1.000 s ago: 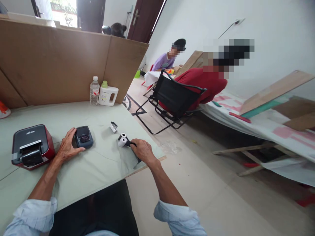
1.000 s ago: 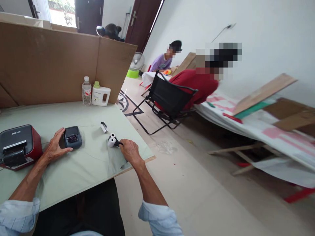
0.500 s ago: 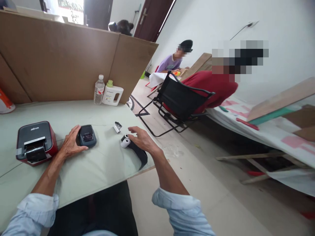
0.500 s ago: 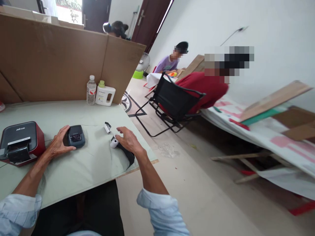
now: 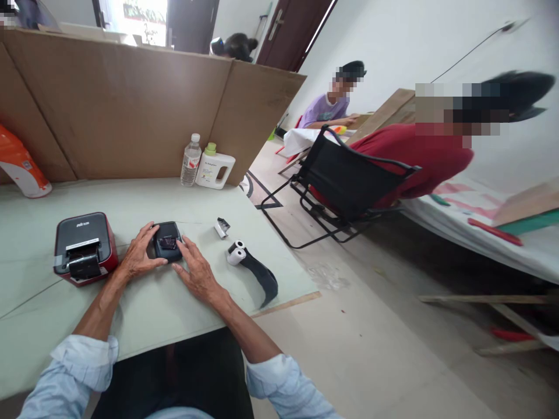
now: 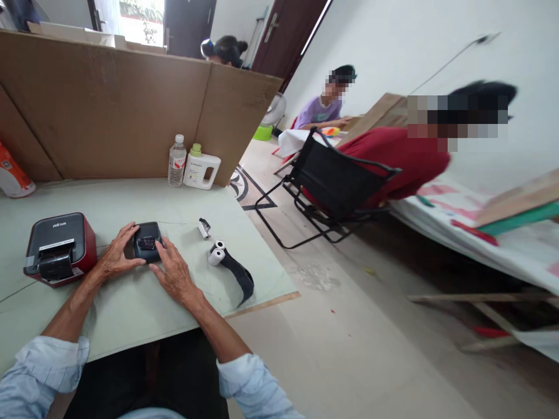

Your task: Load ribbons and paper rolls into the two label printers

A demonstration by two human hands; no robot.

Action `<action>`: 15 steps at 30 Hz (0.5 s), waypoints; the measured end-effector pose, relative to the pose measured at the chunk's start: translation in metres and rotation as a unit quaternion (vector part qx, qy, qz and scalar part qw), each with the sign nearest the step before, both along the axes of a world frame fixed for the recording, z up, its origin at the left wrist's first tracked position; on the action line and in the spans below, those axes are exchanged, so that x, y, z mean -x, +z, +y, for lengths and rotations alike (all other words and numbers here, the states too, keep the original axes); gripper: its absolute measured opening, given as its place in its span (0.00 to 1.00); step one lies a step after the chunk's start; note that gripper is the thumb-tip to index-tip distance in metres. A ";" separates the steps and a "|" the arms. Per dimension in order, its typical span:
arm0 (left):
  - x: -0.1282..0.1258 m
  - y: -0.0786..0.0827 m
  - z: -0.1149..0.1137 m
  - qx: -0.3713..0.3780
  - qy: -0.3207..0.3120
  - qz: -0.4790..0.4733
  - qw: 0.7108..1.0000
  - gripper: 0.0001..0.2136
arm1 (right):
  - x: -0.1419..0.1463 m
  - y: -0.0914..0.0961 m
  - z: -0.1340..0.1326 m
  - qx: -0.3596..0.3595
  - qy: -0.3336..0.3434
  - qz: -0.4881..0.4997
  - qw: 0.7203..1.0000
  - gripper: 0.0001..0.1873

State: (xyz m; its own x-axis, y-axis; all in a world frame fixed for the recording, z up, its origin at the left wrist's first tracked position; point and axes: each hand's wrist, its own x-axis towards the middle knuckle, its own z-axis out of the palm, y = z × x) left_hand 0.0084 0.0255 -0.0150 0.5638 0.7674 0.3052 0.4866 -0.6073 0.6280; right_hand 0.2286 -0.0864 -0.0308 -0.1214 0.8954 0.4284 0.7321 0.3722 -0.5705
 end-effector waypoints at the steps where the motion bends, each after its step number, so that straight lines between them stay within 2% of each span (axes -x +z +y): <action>1: 0.001 0.000 -0.001 -0.004 -0.005 -0.001 1.000 0.47 | 0.003 -0.005 -0.002 -0.009 -0.005 -0.008 1.000 0.33; 7: 0.002 0.001 -0.003 -0.027 -0.025 -0.016 0.999 0.44 | 0.006 -0.017 -0.009 -0.035 -0.020 -0.027 0.999 0.31; 15: 0.003 -0.001 -0.001 -0.028 -0.006 -0.037 0.999 0.47 | -0.003 -0.010 0.010 -0.010 -0.010 0.028 1.000 0.36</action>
State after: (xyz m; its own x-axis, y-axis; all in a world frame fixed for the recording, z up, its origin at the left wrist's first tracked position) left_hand 0.0052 0.0249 -0.0162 0.5473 0.7414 0.3884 0.4335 -0.6481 0.6262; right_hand 0.2312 -0.0761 -0.0410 -0.0783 0.8890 0.4512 0.7063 0.3688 -0.6042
